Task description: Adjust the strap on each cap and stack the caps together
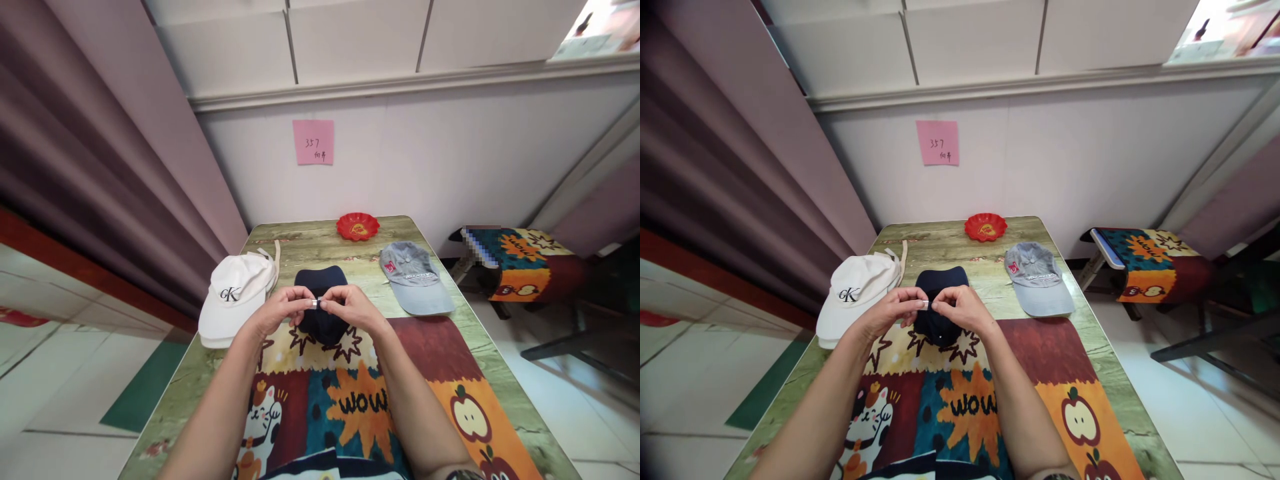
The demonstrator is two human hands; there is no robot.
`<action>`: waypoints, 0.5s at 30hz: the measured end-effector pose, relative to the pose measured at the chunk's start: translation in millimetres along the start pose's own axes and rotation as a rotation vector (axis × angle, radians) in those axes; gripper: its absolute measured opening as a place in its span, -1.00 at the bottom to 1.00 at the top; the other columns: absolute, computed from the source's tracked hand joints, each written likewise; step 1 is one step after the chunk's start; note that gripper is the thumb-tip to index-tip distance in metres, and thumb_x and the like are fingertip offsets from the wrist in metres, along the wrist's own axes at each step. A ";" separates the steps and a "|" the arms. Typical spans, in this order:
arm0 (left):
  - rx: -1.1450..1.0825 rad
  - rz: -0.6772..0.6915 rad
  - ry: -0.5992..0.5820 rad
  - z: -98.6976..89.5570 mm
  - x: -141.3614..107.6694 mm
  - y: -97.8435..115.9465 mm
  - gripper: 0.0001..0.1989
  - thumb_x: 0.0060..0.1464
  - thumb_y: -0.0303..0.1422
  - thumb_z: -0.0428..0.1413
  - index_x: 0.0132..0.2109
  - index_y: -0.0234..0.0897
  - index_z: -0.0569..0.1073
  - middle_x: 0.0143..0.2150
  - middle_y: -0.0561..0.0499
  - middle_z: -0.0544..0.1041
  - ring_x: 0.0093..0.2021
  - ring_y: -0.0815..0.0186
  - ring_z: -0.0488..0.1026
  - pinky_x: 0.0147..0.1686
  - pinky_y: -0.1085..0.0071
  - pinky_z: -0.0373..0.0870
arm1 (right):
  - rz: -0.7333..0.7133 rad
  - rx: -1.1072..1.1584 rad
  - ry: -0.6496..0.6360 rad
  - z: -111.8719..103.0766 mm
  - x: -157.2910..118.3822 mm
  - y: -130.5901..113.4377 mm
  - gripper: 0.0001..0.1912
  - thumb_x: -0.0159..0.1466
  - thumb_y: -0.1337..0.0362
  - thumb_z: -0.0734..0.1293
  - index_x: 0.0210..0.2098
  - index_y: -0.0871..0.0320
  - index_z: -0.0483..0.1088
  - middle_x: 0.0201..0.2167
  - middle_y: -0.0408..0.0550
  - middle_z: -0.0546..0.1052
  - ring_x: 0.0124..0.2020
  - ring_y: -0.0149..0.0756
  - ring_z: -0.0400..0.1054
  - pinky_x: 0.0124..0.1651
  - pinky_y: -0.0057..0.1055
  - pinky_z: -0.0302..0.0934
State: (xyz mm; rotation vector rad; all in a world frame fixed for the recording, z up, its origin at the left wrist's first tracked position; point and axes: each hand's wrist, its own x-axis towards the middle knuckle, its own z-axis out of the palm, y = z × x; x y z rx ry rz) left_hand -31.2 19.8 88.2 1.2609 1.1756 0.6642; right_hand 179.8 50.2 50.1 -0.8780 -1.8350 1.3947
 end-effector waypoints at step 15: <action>0.005 0.018 -0.009 1.4 2.6 -3.4 -0.74 0.04 -0.19 0.25 -0.25 -0.30 0.50 -0.60 0.16 0.34 -0.63 0.48 0.26 -0.61 0.53 0.11 | 0.009 -0.026 0.048 4.6 -0.2 -4.2 -0.81 0.19 0.21 0.34 -0.45 0.17 0.51 -0.58 -0.20 0.42 -0.53 -0.45 0.16 -0.44 -0.49 0.02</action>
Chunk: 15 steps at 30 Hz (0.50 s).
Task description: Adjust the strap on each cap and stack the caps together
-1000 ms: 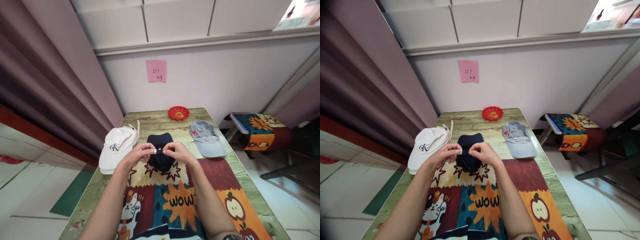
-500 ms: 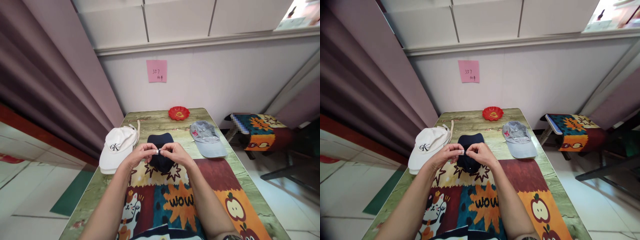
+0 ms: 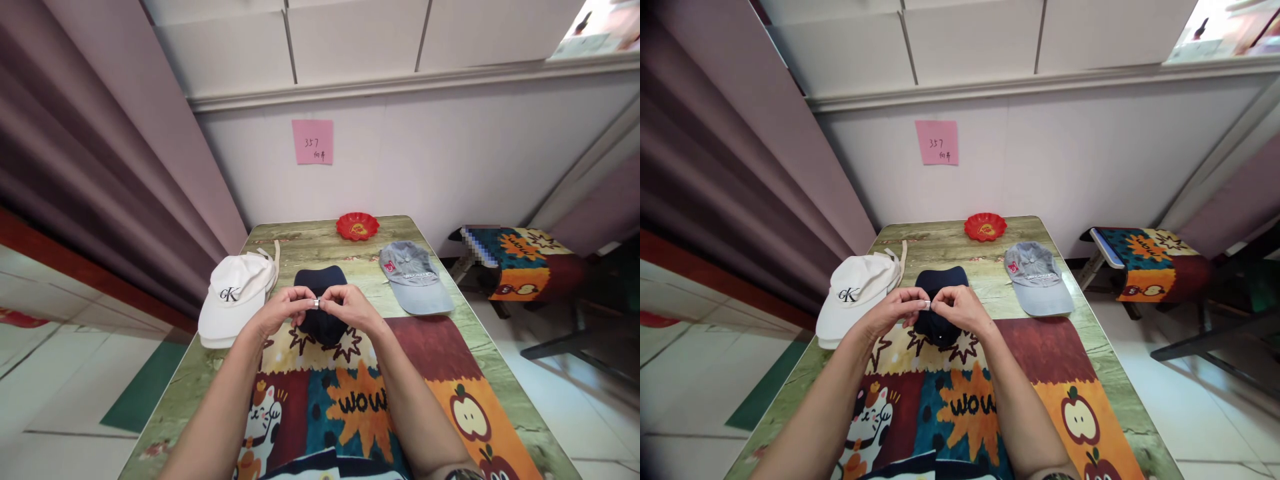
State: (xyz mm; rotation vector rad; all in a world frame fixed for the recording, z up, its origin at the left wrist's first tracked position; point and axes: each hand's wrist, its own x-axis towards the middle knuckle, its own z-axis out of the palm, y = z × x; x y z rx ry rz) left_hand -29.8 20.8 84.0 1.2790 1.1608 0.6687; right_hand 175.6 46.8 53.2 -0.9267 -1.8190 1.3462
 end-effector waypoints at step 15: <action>-0.076 -0.007 0.052 -3.1 0.4 -5.2 -0.75 0.01 -0.22 0.28 -0.29 -0.32 0.50 -0.61 0.17 0.32 -0.66 0.51 0.21 -0.64 0.55 0.05 | -0.019 0.024 0.008 -12.8 -0.1 2.9 -0.76 0.23 0.14 0.34 -0.35 0.17 0.55 -0.41 -0.11 0.57 -0.37 -0.34 0.37 -0.25 -0.45 0.19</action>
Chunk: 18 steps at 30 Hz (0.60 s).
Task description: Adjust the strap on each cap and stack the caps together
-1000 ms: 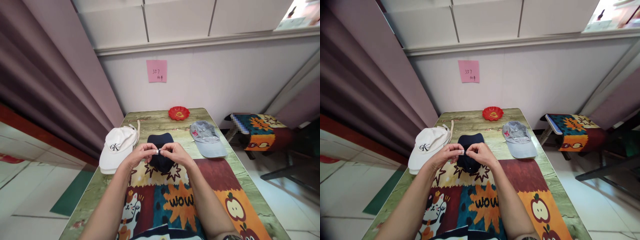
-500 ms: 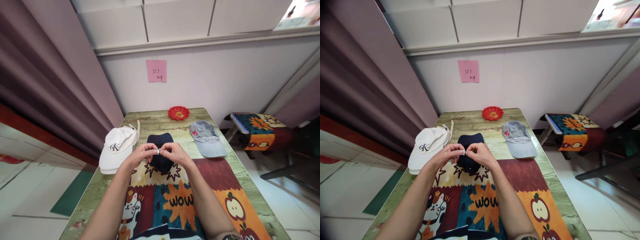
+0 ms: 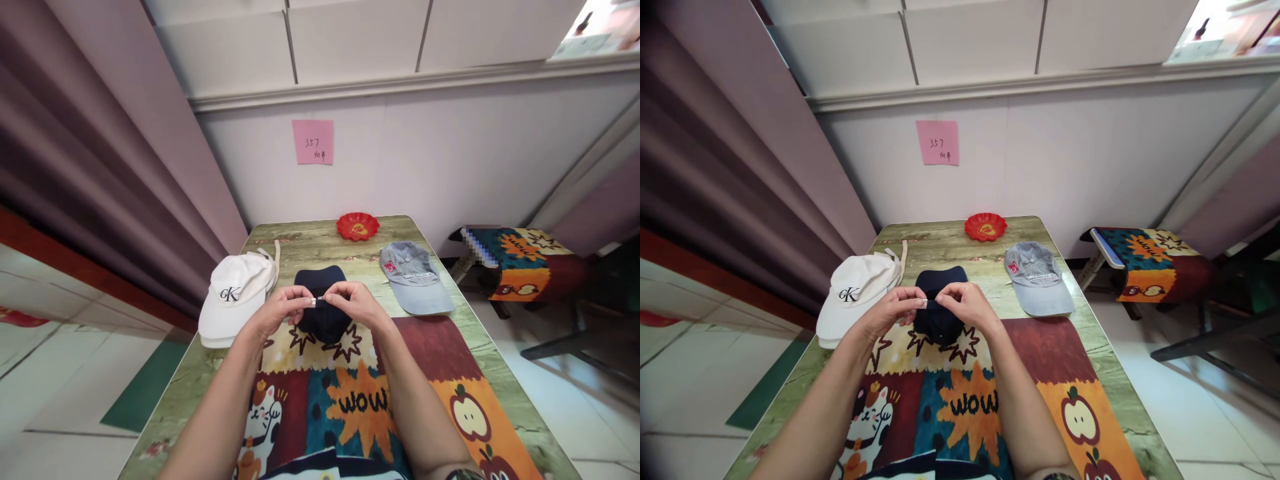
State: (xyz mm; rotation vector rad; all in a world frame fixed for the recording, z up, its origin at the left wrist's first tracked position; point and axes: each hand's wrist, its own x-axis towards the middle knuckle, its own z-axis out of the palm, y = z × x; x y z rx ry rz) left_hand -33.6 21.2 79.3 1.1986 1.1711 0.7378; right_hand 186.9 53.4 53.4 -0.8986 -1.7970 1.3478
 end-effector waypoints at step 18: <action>-0.093 0.028 0.080 -8.9 1.5 -5.7 -0.73 -0.05 -0.23 0.33 -0.33 -0.33 0.49 -0.62 0.18 0.27 -0.68 0.59 0.08 -0.65 0.56 -0.14 | 0.047 -0.049 -0.070 -27.3 -7.3 2.0 -0.68 0.27 0.05 0.32 -0.30 0.17 0.55 -0.36 -0.10 0.56 -0.32 -0.31 0.36 -0.20 -0.41 0.19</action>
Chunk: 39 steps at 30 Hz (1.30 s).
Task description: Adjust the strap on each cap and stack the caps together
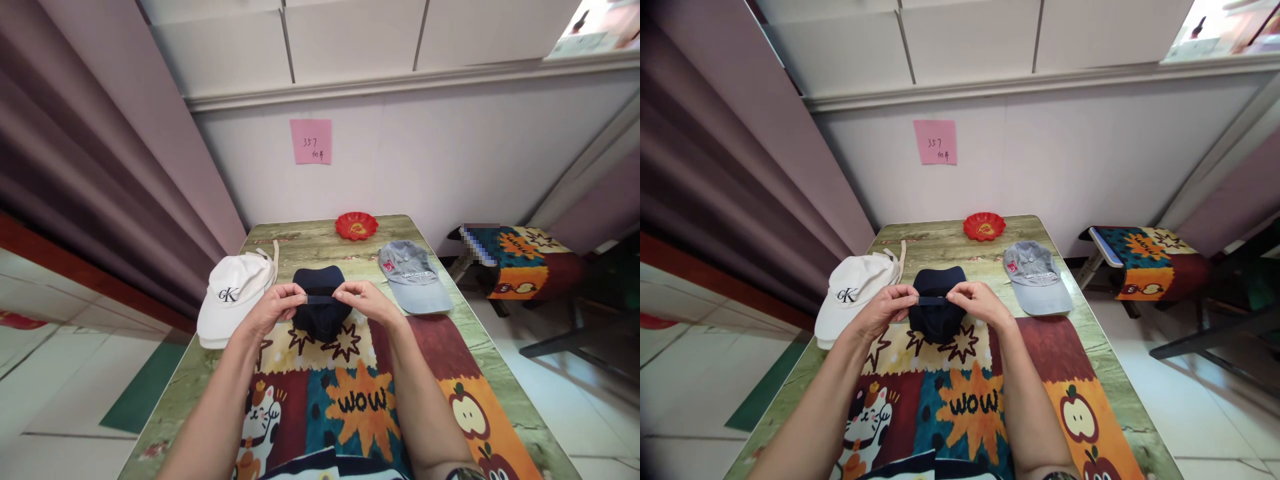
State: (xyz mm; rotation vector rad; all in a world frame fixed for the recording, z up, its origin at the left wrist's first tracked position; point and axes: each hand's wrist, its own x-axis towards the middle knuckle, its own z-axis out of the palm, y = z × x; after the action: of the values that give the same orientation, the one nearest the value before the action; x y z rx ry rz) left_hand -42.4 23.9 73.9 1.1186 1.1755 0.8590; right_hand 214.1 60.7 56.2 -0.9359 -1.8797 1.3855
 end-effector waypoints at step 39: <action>0.202 -0.047 0.008 -2.5 -4.6 -3.2 -0.68 -0.04 -0.14 0.31 -0.31 -0.33 0.50 -0.63 0.16 0.31 -0.65 0.53 0.12 -0.62 0.55 -0.09 | -0.046 -0.105 -0.091 9.0 1.9 2.0 -0.70 0.24 0.05 0.38 -0.36 0.18 0.57 -0.48 -0.15 0.54 -0.44 -0.38 0.33 -0.34 -0.47 0.15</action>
State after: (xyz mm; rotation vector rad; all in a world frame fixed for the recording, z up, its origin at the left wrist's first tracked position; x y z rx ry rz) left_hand -46.0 19.3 72.0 1.2457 1.3123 0.7210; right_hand 206.1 57.9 52.0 -0.8876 -2.0463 1.3342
